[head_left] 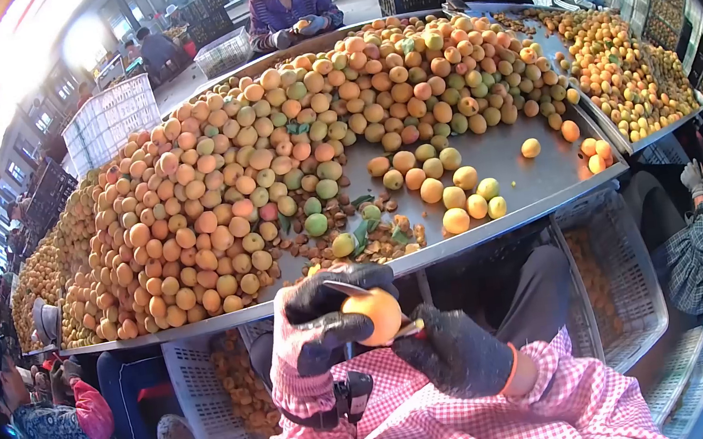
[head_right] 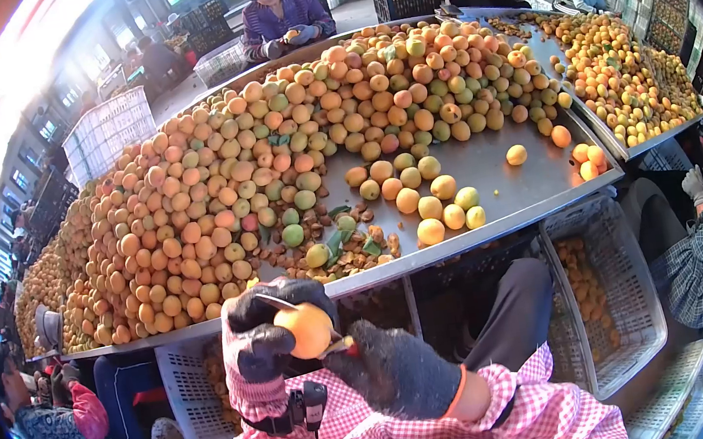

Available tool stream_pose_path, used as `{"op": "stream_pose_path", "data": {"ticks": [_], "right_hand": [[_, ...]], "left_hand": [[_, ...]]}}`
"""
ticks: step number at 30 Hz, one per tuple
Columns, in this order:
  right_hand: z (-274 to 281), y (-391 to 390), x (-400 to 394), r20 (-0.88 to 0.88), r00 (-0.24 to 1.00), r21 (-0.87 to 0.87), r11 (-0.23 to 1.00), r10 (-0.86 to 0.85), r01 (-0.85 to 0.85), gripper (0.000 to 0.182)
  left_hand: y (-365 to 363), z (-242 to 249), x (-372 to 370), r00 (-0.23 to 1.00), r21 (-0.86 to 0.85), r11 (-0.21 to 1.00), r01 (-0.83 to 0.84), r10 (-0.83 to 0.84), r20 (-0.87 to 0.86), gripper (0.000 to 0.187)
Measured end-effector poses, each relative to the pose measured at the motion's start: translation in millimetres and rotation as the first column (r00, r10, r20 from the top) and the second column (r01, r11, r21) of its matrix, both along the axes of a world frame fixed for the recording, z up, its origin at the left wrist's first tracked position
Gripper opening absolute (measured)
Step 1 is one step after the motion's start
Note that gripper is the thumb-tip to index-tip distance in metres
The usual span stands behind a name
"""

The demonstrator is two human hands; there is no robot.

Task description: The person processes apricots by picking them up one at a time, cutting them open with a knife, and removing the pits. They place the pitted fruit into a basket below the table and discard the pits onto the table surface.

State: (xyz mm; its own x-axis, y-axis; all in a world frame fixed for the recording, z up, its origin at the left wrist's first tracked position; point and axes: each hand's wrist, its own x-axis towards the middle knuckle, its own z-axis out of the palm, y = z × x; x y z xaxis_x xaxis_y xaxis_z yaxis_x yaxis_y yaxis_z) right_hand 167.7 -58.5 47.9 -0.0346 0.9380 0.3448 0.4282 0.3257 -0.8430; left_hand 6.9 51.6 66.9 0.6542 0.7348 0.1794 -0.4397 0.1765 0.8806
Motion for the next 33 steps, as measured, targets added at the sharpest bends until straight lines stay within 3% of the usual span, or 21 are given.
{"op": "stream_pose_path", "data": {"ticks": [1, 3, 4, 5, 7, 8, 10, 12, 13, 15, 17, 19, 21, 25, 26, 27, 28, 30, 31, 32, 33], "right_hand": [[-3, 8, 6, -0.074, 0.995, 0.017, 0.998, 0.062, -0.061, 0.028], [-3, 14, 7, -0.143, 0.981, 0.044, 0.991, 0.13, -0.125, 0.029], [-2, 17, 4, -0.139, 0.989, 0.026, 0.998, 0.055, -0.052, 0.029], [0, 20, 3, -0.133, 0.991, 0.013, 1.0, -0.02, 0.022, 0.029], [-1, 16, 1, 0.008, 1.0, 0.095, 0.995, -0.022, 0.021, 0.029], [-6, 15, -2, 0.0, 1.0, 0.092, 0.995, -0.026, 0.026, 0.028], [-5, 15, -1, -0.009, 1.0, 0.078, 0.997, -0.018, 0.019, 0.027], [9, 22, 8, 0.044, 0.999, -0.097, 0.995, 0.011, -0.007, 0.027], [9, 28, 13, 0.045, 0.999, -0.094, 0.996, 0.014, -0.01, 0.027], [5, 43, 22, 0.065, 0.992, -0.076, 0.992, 0.104, -0.099, 0.028], [-3, 61, 24, 0.118, 0.99, 0.041, 0.996, 0.07, -0.076, 0.023], [5, 79, 26, 0.642, 0.753, 0.282, 0.958, -0.147, -0.054, 0.022], [0, 91, 22, 0.616, 0.782, 0.082, 0.995, -0.092, 0.052, 0.025], [-4, 123, 17, 0.647, 0.762, 0.01, 0.999, 0.019, -0.033, 0.018], [-23, 136, 27, 0.773, 0.633, 0.023, 1.0, -0.024, 0.011, 0.018], [-21, 145, 33, 0.752, 0.655, 0.104, 0.995, -0.071, -0.012, 0.021], [-49, 155, 43, 0.75, 0.654, 0.09, 0.995, -0.095, 0.042, 0.022], [-45, 168, 43, 0.68, 0.714, 0.282, 0.958, -0.166, -0.045, 0.022], [-53, 170, 40, 0.704, 0.691, 0.16, 0.985, -0.163, 0.07, 0.018], [-52, 176, 40, 0.612, 0.789, -0.028, 0.996, -0.054, 0.09, 0.016], [-55, 180, 31, 0.341, 0.934, -0.046, 0.99, -0.108, 0.131, 0.018]], "left_hand": [[3, -7, 3, 1.0, 0.041, 0.999, -0.018, 0.018, 0.013, 0.043], [-7, -8, 13, 0.991, -0.236, 0.967, -0.099, 0.117, 0.065, 0.041], [-6, -23, 16, 0.973, -0.17, 0.958, -0.23, 0.227, -0.038, 0.068], [-18, -30, 15, 0.963, -0.328, 0.918, -0.223, 0.26, 0.073, 0.067], [-36, -33, 22, 0.906, -0.116, 0.898, -0.424, 0.42, -0.059, 0.069], [-44, -24, 23, 0.907, -0.157, 0.897, -0.413, 0.421, 0.016, 0.068], [-29, -20, 4, 0.929, -0.113, 0.923, -0.368, 0.36, -0.083, 0.055], [-16, 6, 4, 0.963, -0.119, 0.956, -0.27, 0.268, -0.032, 0.047], [-6, 3, 1, 0.947, 0.008, 0.952, -0.305, 0.304, -0.105, 0.048], [10, 1, 4, 0.938, 0.029, 0.944, -0.329, 0.33, -0.104, 0.044], [21, 6, 10, 0.931, -0.085, 0.938, -0.337, 0.319, -0.179, 0.039], [34, -16, 22, 0.943, -0.177, 0.926, -0.332, 0.324, -0.075, 0.038], [39, -15, 36, 0.919, -0.223, 0.907, -0.358, 0.384, 0.085, 0.039], [81, -47, 37, 0.891, -0.129, 0.898, -0.42, 0.381, -0.245, 0.03], [96, -66, 37, 0.779, 0.103, 0.869, -0.484, 0.482, -0.4, 0.028], [105, -82, 41, 0.763, 0.135, 0.859, -0.493, 0.502, -0.407, 0.029], [114, -96, 44, 0.68, 0.359, 0.802, -0.477, 0.596, -0.428, 0.03], [121, -82, 47, 0.674, 0.506, 0.764, -0.4, 0.619, -0.403, 0.033], [131, -98, 47, 0.714, 0.464, 0.819, -0.337, 0.544, -0.44, 0.036], [141, -112, 48, 0.764, 0.378, 0.883, -0.28, 0.443, -0.47, 0.038], [142, -106, 46, 0.775, 0.359, 0.892, -0.275, 0.427, -0.466, 0.038]]}}
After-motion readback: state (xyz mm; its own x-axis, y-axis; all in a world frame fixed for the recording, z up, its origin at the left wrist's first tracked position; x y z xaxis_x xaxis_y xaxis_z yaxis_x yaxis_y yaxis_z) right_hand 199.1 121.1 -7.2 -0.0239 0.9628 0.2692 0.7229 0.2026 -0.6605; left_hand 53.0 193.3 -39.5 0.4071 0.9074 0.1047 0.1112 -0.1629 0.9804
